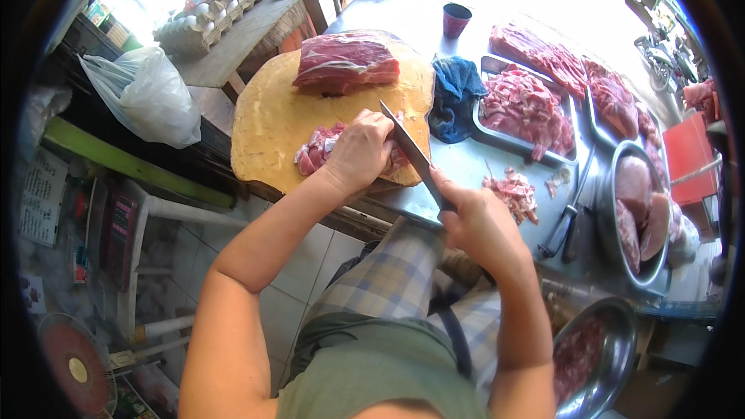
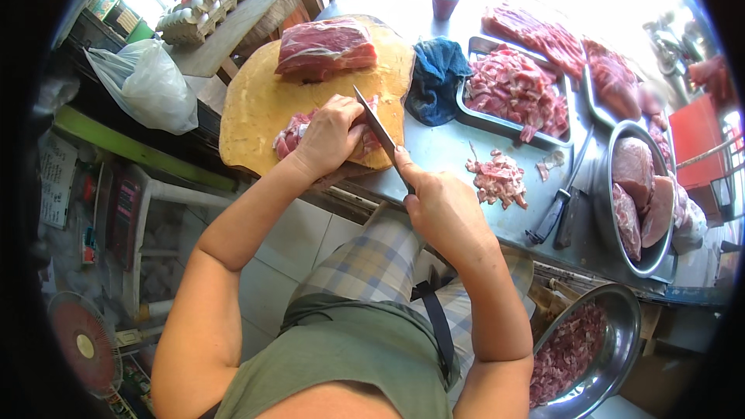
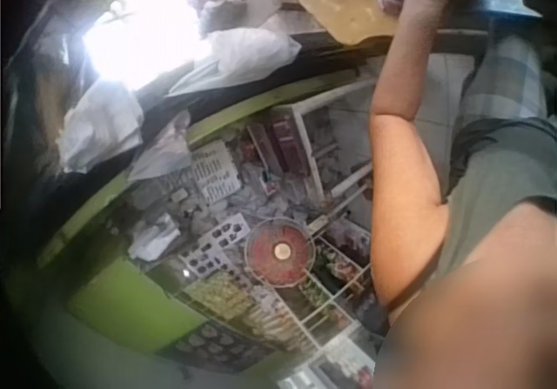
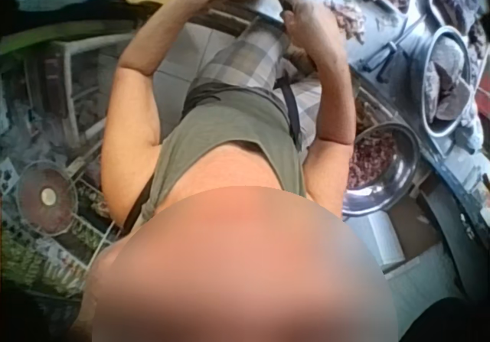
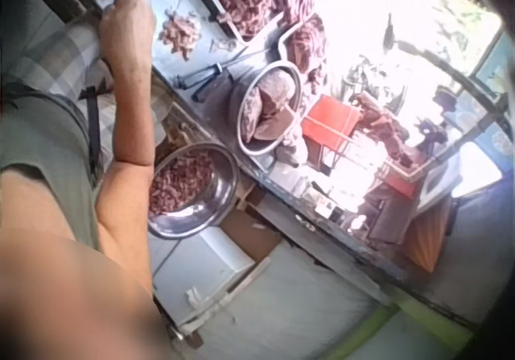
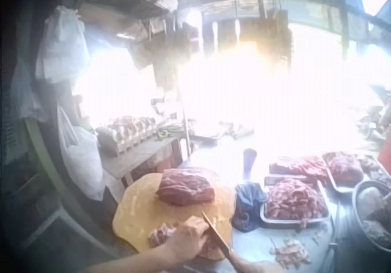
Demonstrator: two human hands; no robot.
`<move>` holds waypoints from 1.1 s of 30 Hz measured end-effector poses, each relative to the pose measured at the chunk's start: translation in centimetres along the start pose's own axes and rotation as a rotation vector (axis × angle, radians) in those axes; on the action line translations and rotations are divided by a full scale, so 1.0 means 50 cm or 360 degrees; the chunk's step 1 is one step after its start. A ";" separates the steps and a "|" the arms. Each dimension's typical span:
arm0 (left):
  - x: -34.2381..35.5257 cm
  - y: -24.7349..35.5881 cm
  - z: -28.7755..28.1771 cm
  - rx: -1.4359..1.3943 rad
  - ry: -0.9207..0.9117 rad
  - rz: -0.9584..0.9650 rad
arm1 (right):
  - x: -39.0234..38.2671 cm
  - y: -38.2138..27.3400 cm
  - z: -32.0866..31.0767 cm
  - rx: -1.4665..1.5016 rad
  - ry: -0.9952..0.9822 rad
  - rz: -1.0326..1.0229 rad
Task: The person uses a knife to cut a large piece of raw meat on a wooden cutting board into smaller pieces. The person repeatedly slices the meat and places the cut pieces onto a metal tray.
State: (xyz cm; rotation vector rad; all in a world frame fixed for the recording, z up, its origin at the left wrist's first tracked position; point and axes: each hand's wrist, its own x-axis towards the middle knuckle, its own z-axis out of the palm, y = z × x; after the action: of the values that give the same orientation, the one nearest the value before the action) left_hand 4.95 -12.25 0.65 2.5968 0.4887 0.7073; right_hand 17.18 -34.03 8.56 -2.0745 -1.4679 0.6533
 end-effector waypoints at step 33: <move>-0.026 0.004 -0.023 0.0101 -0.0124 0.0086 | 0.029 0.040 0.006 -0.0318 -0.0157 -0.0107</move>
State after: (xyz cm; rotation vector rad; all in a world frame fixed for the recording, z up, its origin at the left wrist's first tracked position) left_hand 3.31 -12.65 1.13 2.6944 0.4250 0.6142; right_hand 18.84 -33.19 6.90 -2.1564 -1.7131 0.6121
